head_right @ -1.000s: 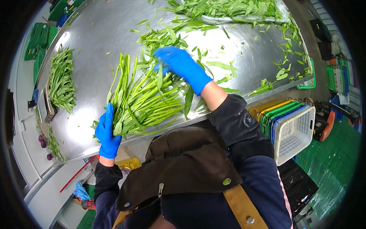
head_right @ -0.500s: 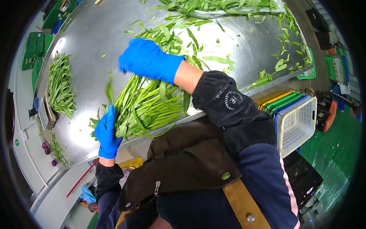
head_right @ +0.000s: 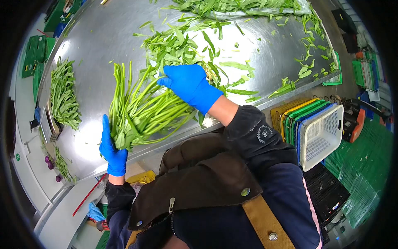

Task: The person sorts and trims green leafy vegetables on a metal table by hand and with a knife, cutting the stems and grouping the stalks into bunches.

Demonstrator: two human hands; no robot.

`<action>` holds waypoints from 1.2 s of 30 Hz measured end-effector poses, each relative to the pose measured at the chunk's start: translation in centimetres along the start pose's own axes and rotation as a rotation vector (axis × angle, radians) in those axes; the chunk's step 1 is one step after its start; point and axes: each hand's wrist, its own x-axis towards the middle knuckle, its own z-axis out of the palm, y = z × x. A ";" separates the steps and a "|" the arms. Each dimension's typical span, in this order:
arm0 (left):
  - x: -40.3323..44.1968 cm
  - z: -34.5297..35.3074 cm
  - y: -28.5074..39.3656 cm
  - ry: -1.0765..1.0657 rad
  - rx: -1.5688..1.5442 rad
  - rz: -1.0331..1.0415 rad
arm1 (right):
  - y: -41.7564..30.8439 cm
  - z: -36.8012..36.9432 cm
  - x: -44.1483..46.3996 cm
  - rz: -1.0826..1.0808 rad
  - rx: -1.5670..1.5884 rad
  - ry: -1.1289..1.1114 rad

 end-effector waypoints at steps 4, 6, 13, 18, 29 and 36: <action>-0.3 0.2 -0.2 -0.034 -0.050 0.009 | 3.1 -1.1 0.3 -0.050 0.527 -0.101; -0.5 0.0 -0.6 0.007 -0.038 -0.002 | 5.5 -1.3 0.6 0.101 1.014 -0.093; -1.5 -0.1 -0.8 0.012 -0.099 -0.033 | 6.8 1.1 3.1 0.139 0.873 -0.312; -1.2 -0.3 -0.3 -0.019 -0.144 -0.043 | 4.4 0.8 3.7 -0.151 1.200 -0.473; -1.5 -0.5 0.9 0.081 -0.202 -0.201 | 1.8 -1.9 -1.1 0.248 0.413 -0.406; -1.9 -0.6 0.2 0.007 -0.252 -0.307 | -0.2 1.2 0.4 0.245 1.284 -0.351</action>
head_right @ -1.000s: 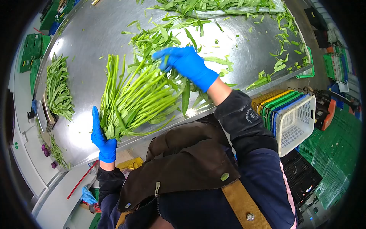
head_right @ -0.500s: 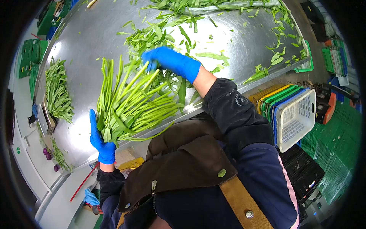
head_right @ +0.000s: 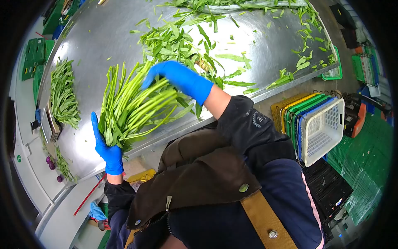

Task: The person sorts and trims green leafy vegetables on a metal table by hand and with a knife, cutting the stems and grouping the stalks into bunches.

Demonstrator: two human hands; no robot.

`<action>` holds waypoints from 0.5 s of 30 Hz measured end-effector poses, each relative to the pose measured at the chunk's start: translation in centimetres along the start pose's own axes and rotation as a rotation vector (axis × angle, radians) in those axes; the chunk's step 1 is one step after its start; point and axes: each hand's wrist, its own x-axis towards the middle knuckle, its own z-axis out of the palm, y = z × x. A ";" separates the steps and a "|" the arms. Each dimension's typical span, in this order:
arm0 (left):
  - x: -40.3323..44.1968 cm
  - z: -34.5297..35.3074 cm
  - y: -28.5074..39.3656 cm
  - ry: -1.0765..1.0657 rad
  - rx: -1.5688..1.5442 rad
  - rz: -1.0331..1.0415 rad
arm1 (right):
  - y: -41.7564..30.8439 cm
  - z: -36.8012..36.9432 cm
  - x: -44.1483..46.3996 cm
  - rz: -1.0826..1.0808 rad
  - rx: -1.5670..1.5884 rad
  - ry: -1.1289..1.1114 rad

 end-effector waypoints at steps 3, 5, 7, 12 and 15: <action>-0.3 -0.4 -0.6 0.031 -0.060 0.032 | 2.4 -6.0 1.0 -0.091 0.555 -0.037; -0.3 -0.6 -0.7 0.048 -0.074 0.029 | 2.9 -6.3 1.0 -0.082 0.438 -0.001; -0.3 -1.1 -0.4 0.064 -0.129 -0.012 | 1.6 -3.5 -0.4 -0.430 -1.400 0.428; -0.3 -4.0 -2.6 0.096 -0.362 -0.183 | 4.9 -1.3 0.0 -0.369 -1.001 0.402; -1.2 -6.7 -5.0 0.191 -0.320 -0.352 | 8.9 2.0 0.6 -0.438 -1.079 0.119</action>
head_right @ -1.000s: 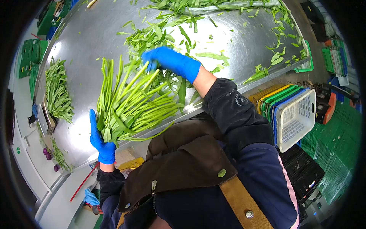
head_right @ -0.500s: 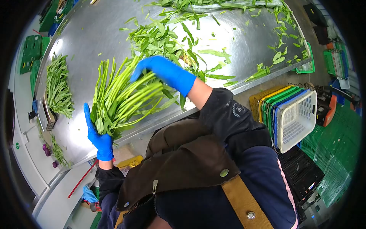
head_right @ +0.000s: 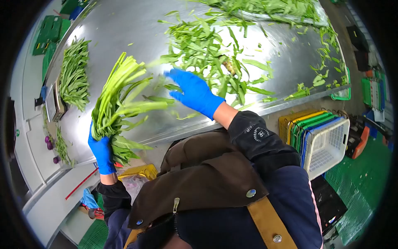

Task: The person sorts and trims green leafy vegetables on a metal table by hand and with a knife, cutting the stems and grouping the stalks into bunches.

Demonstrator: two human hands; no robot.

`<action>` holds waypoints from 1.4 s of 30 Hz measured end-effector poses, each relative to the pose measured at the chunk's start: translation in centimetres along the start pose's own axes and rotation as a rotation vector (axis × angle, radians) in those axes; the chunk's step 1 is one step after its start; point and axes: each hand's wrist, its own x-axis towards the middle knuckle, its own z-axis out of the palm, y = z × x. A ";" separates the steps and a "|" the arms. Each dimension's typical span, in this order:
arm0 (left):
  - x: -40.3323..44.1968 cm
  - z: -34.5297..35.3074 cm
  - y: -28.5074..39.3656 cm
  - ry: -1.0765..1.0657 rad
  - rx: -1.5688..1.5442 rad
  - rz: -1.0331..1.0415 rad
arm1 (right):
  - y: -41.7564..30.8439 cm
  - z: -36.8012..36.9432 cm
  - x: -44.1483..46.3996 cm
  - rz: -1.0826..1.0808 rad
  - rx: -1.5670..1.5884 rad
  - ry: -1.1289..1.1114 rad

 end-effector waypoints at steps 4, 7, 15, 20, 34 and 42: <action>1.0 -4.7 -1.1 0.044 -0.136 -0.250 | 4.3 2.4 1.0 0.019 -0.020 -0.020; 0.9 -6.5 -1.1 0.073 -0.073 -0.266 | -0.4 -1.6 4.5 0.449 0.245 -0.016; 1.2 -7.5 -4.1 -0.024 -0.043 -0.077 | -11.3 0.3 6.4 0.094 0.162 -0.052; 0.9 -6.5 -3.7 -0.090 0.037 0.084 | -12.0 -1.1 6.8 0.170 0.146 -0.422; -1.7 -1.2 0.0 -0.075 0.030 0.071 | -11.8 -2.2 6.6 0.068 -0.073 -0.291; -1.8 2.6 1.0 -0.040 0.164 0.168 | -10.0 -0.4 5.9 0.199 0.716 -0.191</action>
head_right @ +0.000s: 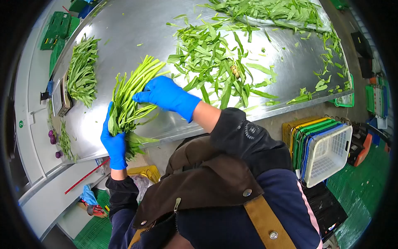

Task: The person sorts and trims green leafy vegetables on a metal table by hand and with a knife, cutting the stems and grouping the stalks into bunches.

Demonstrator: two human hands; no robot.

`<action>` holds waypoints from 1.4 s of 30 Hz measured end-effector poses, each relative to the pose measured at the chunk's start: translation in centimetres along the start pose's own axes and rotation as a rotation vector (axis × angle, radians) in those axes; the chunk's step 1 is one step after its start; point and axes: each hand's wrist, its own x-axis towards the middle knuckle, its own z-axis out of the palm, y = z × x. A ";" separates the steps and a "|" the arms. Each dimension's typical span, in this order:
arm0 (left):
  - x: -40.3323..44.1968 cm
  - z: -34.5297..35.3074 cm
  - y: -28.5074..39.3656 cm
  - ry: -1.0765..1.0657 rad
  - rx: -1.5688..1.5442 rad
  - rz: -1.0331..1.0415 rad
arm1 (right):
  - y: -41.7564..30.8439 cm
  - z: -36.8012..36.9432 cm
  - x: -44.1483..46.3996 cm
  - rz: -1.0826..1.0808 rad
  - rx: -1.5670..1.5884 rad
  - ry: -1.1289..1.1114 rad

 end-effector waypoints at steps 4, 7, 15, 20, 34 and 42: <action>0.4 0.6 0.7 -0.061 -0.020 -0.064 | 0.8 -2.6 -1.1 0.134 0.177 -0.152; 0.6 0.9 1.3 -0.138 -0.013 -0.131 | 1.5 -4.9 -1.3 0.151 0.060 -0.338; 0.7 0.9 2.5 -0.332 0.021 -0.156 | 1.0 -11.4 -2.9 0.253 -0.052 -0.558; 1.1 -1.1 1.5 -0.280 -0.135 -0.348 | 2.7 -20.4 -4.3 0.236 0.008 -0.318; 2.3 -4.3 1.4 -0.157 -0.298 -0.711 | -0.5 -10.6 -0.9 0.169 -0.235 0.242; 1.7 -3.0 1.6 -0.206 -0.639 -0.948 | -3.5 -5.4 -0.9 -0.086 -0.227 0.310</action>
